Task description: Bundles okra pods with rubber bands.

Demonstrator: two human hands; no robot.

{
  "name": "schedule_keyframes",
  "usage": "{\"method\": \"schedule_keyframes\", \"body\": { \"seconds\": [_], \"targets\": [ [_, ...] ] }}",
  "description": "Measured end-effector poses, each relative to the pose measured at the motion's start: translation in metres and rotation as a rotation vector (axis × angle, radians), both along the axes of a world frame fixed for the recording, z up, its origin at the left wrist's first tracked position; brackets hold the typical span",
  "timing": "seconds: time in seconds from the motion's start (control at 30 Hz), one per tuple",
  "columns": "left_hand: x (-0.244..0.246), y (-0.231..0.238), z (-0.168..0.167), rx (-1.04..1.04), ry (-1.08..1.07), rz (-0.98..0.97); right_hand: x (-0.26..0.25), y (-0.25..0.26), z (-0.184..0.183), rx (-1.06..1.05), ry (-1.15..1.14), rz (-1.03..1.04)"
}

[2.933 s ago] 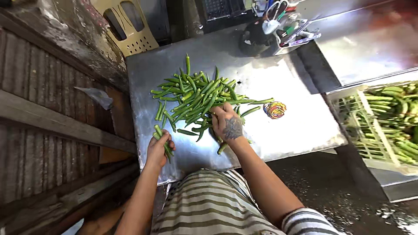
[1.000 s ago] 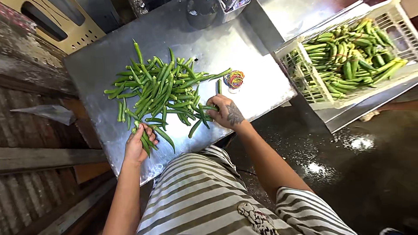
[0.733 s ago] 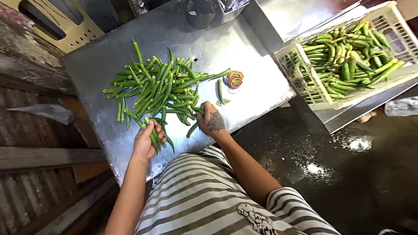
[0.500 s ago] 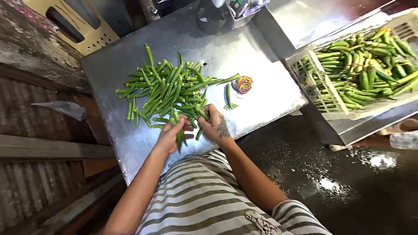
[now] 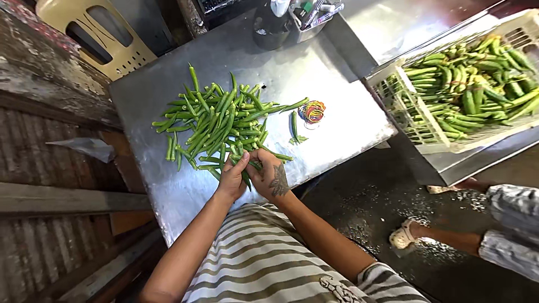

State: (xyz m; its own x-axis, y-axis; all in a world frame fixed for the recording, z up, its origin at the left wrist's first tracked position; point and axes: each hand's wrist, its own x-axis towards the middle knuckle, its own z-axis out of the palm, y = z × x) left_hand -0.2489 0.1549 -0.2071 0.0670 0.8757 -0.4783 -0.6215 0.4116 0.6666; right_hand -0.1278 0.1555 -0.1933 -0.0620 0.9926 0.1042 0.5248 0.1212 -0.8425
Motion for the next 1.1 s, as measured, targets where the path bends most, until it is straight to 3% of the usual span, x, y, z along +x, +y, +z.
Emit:
{"method": "schedule_keyframes", "body": {
  "seconds": [0.23,0.37,0.67,0.8,0.93,1.1],
  "targets": [
    [-0.008,-0.002,-0.014,0.089,-0.221,0.124,-0.003,0.003,0.003,-0.078,0.302,-0.116],
    [-0.007,-0.004,-0.012,0.095,-0.26,0.088,-0.005,0.008,0.0,0.028,0.191,-0.138],
    [-0.005,-0.006,-0.009,0.118,-0.206,0.047,-0.01,-0.003,-0.006,0.058,0.112,-0.077],
    [-0.009,-0.004,-0.011,0.124,-0.223,0.057,-0.009,-0.003,-0.008,0.097,0.078,0.022],
    [-0.021,-0.005,-0.012,0.177,-0.058,-0.017,0.004,0.0,-0.01,0.119,0.153,0.122],
    [-0.038,-0.011,-0.003,0.35,0.415,-0.428,0.046,0.035,0.045,0.149,0.293,0.217]
  ]
}}
